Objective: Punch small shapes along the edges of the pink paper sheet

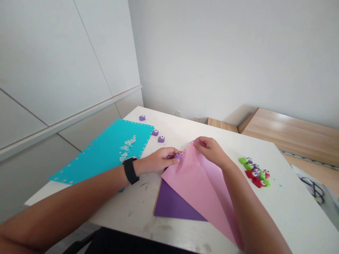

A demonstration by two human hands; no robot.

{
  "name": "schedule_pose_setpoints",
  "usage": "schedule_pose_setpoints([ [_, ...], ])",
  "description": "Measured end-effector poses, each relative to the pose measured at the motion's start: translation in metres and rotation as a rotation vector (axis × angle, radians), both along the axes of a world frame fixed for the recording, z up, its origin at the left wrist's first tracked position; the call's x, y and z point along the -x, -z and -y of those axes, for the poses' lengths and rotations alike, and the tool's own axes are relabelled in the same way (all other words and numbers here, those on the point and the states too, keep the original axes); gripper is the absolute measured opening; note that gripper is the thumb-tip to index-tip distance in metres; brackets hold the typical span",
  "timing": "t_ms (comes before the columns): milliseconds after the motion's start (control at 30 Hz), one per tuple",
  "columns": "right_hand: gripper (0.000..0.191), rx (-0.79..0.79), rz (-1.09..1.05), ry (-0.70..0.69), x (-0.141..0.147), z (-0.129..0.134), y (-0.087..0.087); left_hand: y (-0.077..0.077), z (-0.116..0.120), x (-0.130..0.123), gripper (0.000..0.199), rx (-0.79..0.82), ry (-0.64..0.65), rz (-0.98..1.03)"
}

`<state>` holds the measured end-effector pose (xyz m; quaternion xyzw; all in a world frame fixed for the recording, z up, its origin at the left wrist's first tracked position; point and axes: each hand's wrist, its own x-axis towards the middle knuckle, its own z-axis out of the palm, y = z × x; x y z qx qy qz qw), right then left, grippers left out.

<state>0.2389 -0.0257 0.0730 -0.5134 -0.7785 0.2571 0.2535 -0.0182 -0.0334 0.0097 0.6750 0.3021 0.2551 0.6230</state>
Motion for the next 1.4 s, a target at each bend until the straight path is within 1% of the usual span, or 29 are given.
schedule_pose_setpoints([
  [133, 0.023, -0.023, 0.026, -0.002, 0.0, -0.001, 0.002, 0.006, 0.0, -0.001, 0.043, -0.052, -0.04, -0.024],
  [200, 0.022, -0.027, 0.03, -0.001, 0.0, -0.001, 0.003, 0.008, -0.001, -0.001, 0.043, -0.041, -0.049, -0.011],
  [267, 0.021, -0.029, 0.033, 0.002, 0.0, -0.002, 0.004, 0.008, -0.002, -0.001, 0.043, 0.0, -0.032, 0.01],
  [367, 0.021, -0.032, 0.056, 0.008, -0.003, -0.004, 0.005, -0.002, -0.003, 0.0, 0.045, 0.074, 0.035, 0.024],
  [433, 0.021, -0.031, 0.081, 0.005, -0.007, -0.005, 0.006, -0.011, -0.001, 0.002, 0.046, 0.096, 0.038, 0.007],
  [500, 0.02, -0.024, 0.101, -0.011, -0.012, -0.006, 0.008, -0.017, -0.001, 0.004, 0.047, 0.119, -0.009, -0.022],
  [600, 0.019, -0.017, 0.115, -0.037, -0.017, -0.009, 0.012, -0.019, -0.003, 0.009, 0.046, 0.112, -0.125, -0.038],
  [667, 0.02, -0.011, 0.115, -0.045, -0.02, -0.01, 0.014, -0.016, -0.007, 0.011, 0.046, 0.038, -0.186, -0.051],
  [733, 0.02, -0.003, 0.101, -0.044, -0.021, -0.011, 0.016, -0.013, -0.012, 0.014, 0.046, -0.022, -0.222, -0.082],
  [833, 0.02, 0.015, 0.078, -0.043, -0.02, -0.011, 0.017, -0.01, -0.019, 0.019, 0.048, -0.043, -0.257, -0.137],
  [967, 0.021, 0.044, 0.087, -0.069, -0.017, -0.01, 0.017, -0.002, -0.027, 0.025, 0.046, -0.187, -0.348, -0.267],
  [1067, 0.021, 0.066, 0.095, -0.105, -0.013, -0.007, 0.017, 0.002, -0.03, 0.029, 0.044, -0.261, -0.393, -0.338],
  [1133, 0.02, 0.064, 0.095, -0.135, -0.01, -0.005, 0.016, 0.001, -0.032, 0.031, 0.038, -0.333, -0.41, -0.357],
  [1233, 0.019, 0.054, 0.094, -0.157, -0.008, -0.004, 0.017, -0.002, -0.034, 0.035, 0.028, -0.513, -0.449, -0.416],
  [1333, 0.017, 0.055, 0.1, -0.136, -0.007, -0.005, 0.02, -0.008, -0.035, 0.041, 0.025, -0.693, -0.46, -0.562],
  [1400, 0.016, 0.057, 0.103, -0.115, -0.006, -0.005, 0.022, -0.015, -0.033, 0.042, 0.024, -0.8, -0.471, -0.637],
])
